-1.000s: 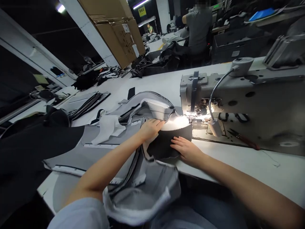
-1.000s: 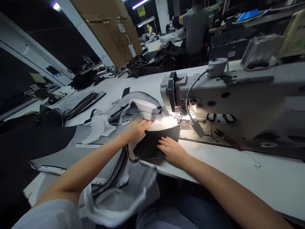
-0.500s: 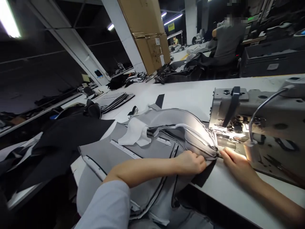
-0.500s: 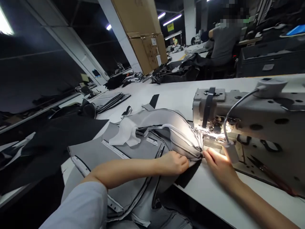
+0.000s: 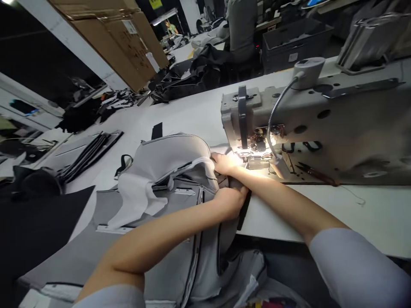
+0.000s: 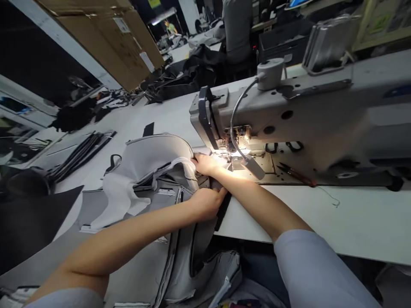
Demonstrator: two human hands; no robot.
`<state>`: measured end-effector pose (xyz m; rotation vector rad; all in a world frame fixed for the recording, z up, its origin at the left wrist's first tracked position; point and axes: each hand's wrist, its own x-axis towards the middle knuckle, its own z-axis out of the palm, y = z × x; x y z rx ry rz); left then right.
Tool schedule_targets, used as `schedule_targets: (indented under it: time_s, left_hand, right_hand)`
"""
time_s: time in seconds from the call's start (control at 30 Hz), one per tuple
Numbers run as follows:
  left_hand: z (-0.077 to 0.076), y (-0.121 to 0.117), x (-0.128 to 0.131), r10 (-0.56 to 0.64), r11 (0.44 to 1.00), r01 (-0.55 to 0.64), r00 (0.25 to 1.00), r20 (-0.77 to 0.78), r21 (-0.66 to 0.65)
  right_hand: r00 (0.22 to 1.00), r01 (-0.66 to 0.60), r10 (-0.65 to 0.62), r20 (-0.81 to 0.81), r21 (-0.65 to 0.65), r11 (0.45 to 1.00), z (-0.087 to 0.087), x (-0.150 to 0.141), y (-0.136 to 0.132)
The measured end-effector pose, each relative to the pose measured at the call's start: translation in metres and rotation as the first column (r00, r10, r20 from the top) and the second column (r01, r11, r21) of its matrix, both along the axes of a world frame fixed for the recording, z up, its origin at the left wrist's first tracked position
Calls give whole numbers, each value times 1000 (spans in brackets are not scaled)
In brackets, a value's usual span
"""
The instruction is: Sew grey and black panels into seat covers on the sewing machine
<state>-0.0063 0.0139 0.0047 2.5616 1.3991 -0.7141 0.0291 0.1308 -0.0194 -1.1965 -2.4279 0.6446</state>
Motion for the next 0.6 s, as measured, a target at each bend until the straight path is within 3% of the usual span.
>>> schedule_targets:
  time_s: [0.1, 0.2, 0.33, 0.43, 0.5, 0.6]
  left_hand:
    - [8, 6, -13, 11, 999, -13, 999, -46, -42]
    - [12, 11, -28, 23, 999, -24, 999, -49, -23]
    - [16, 22, -38, 82, 995, -78, 994, 66, -58]
    - [24, 32, -38, 146, 978, -118, 976, 162, -173]
    - [29, 37, -38, 185, 961, -130, 959, 214, -244]
    - [33, 42, -38, 224, 943, -145, 943, 247, -300]
  right_hand:
    - [998, -34, 35, -61, 29, 999, -8, 38, -18]
    - [987, -40, 70, -144, 199, 979, -23, 93, -57]
    - [985, -159, 174, 7, 437, 885, -37, 141, -105]
    - [957, -279, 267, 111, 594, 754, -40, 139, -121]
    - [953, -284, 276, 123, 672, 684, -41, 128, -124]
    - [964, -246, 237, 117, 728, 640, -42, 115, -127]
